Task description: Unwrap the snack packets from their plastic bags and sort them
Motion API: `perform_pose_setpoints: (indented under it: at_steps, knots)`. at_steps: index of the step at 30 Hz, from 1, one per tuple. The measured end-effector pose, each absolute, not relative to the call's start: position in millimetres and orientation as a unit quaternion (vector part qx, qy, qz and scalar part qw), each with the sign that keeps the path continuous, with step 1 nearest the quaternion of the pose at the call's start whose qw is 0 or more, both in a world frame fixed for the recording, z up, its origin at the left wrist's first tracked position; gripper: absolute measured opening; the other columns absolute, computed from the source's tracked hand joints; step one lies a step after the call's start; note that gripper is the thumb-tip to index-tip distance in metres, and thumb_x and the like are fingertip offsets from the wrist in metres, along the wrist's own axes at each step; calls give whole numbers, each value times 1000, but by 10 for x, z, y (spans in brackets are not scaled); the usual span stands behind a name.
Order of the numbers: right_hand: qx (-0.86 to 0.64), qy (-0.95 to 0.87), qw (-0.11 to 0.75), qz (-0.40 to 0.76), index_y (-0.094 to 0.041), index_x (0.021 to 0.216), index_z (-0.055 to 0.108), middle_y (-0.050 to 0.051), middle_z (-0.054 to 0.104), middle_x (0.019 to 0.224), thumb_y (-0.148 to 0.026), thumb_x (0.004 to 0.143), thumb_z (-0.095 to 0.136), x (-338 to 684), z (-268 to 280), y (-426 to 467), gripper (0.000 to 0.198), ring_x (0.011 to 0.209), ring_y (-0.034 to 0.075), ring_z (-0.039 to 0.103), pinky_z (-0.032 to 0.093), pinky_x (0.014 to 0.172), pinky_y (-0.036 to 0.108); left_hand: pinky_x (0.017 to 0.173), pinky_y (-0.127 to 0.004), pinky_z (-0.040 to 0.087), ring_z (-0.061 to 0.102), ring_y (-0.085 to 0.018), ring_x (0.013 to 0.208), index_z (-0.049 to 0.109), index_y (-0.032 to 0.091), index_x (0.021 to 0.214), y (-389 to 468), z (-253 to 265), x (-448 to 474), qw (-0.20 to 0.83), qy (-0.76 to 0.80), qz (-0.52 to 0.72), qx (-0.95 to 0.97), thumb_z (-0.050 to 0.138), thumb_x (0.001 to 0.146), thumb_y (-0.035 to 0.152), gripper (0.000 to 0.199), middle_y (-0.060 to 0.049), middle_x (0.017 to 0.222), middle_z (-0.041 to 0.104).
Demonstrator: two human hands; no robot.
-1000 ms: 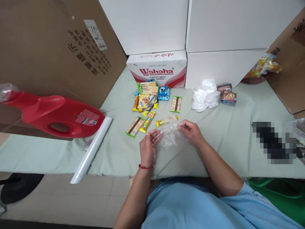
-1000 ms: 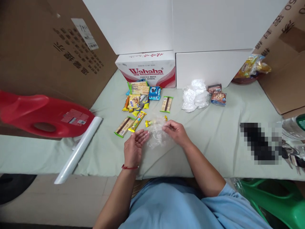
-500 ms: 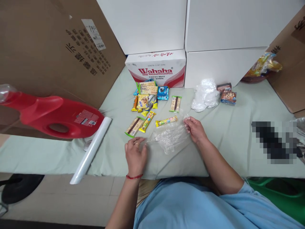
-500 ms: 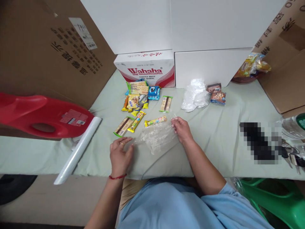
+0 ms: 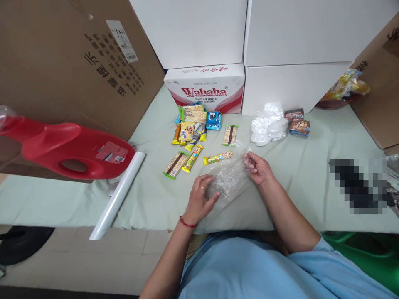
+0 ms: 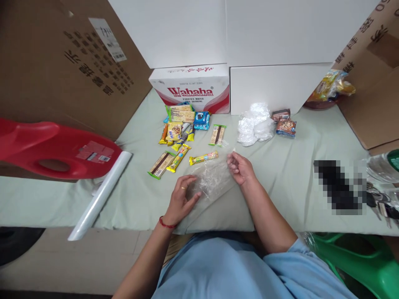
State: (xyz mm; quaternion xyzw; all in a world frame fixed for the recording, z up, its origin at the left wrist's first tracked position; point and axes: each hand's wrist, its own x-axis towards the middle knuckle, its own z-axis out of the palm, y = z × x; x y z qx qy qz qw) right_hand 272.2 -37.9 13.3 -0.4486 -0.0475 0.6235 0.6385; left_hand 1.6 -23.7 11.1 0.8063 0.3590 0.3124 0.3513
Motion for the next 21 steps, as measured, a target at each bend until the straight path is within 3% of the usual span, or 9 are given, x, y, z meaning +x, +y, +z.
perform_pose_setpoints:
  at_steps: [3,4,7,9,13,16,21]
  knots:
    - [-440,-23,641,628,-17,80,62,-4,57,58,-35,79,80,2715,126,-373,26,38,2,35,23,28,11,111,-52,40,51,-34,131,64,26,124,-303,111,0,338,306,317,832,87,67,54,68,-16,137,57]
    - [-439,-22,642,628,-17,80,62,-5,56,58,-35,79,80,2710,129,-374,26,38,2,35,23,28,11,112,-53,39,51,-35,130,67,26,119,-314,113,1,331,297,311,840,89,64,53,66,-15,136,59]
    - [-448,-37,642,621,-17,81,62,-5,55,59,-36,77,82,2696,144,-381,28,38,2,35,23,28,11,103,-49,43,61,-29,109,74,28,94,-313,118,-7,349,313,302,830,81,78,42,23,-10,109,71]
    - [-460,-44,643,611,-18,81,62,-6,54,59,-37,75,84,2686,157,-388,30,38,2,36,22,28,11,93,-42,48,63,-24,92,73,27,84,-299,128,-26,406,342,325,783,73,86,37,11,-7,90,72]
    - [-476,-46,647,594,-17,80,62,-7,52,56,-37,76,85,2672,175,-399,31,37,2,33,22,27,11,70,-27,50,63,-16,73,66,23,85,-254,198,-62,512,452,439,585,70,89,48,26,-3,80,70]
    - [-458,-45,636,619,-17,80,62,-8,50,54,-36,78,82,2699,183,-403,28,35,1,28,21,26,11,45,-19,38,57,-10,54,53,23,86,-189,284,-106,542,501,529,420,71,85,56,37,3,71,65]
    - [-398,-27,616,679,-17,81,60,-6,53,55,-29,87,72,2756,210,-401,19,34,1,28,22,28,11,33,-15,22,46,-5,39,45,23,84,-107,345,-248,555,556,549,284,75,79,47,38,8,66,58]
